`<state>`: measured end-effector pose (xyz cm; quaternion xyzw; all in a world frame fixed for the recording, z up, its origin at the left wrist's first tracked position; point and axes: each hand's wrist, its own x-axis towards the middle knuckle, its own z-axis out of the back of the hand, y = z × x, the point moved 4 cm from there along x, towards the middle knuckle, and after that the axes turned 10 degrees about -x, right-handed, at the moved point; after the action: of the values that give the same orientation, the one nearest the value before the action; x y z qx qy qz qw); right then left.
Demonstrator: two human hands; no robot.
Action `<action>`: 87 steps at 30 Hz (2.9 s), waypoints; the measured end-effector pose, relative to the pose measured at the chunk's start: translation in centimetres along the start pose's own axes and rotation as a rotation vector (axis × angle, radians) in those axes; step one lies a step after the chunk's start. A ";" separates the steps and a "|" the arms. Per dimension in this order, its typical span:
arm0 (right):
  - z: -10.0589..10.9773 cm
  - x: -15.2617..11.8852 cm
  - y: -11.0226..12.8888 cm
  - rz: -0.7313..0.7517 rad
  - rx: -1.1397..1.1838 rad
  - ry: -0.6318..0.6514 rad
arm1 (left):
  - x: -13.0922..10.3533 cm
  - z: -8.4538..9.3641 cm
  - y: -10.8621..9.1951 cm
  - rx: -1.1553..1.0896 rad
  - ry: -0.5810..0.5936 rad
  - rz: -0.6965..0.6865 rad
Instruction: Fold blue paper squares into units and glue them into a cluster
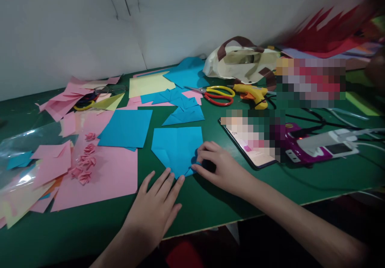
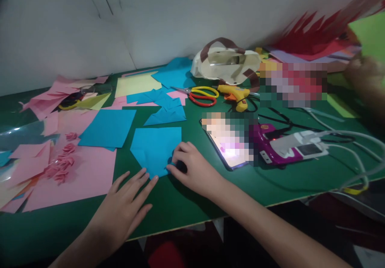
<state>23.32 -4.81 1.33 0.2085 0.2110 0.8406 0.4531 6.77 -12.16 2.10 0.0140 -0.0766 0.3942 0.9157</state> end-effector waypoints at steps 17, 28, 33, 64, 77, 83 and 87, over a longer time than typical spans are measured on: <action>-0.1 0.0 0.2 -0.020 -0.020 -0.013 | -0.1 -0.6 -0.5 0.057 0.027 -0.010; -0.2 -0.1 -0.4 -0.020 -0.049 -0.025 | -0.3 -0.5 -0.4 0.030 -0.007 -0.003; -0.3 -0.3 -0.9 -0.038 -0.079 -0.042 | -0.5 -0.6 -0.3 -0.007 0.007 0.018; 0.1 -0.7 -1.1 -0.100 0.048 0.030 | -0.4 -0.1 -0.6 -0.081 -0.059 0.048; -0.2 -0.6 -0.9 -0.144 -0.077 -0.089 | -0.3 -0.1 -0.9 -0.091 -0.056 0.040; -0.3 -0.3 -0.7 -0.185 -0.158 -0.094 | -0.3 -0.2 -1.1 -0.034 -0.020 0.051; -0.4 -0.2 -0.7 -0.206 -0.162 -0.080 | -0.3 -0.4 -1.1 -0.008 0.022 0.023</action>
<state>23.68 -4.71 0.59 0.1818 0.1445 0.7949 0.5605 7.41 -13.15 1.66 0.0050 -0.0685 0.4043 0.9120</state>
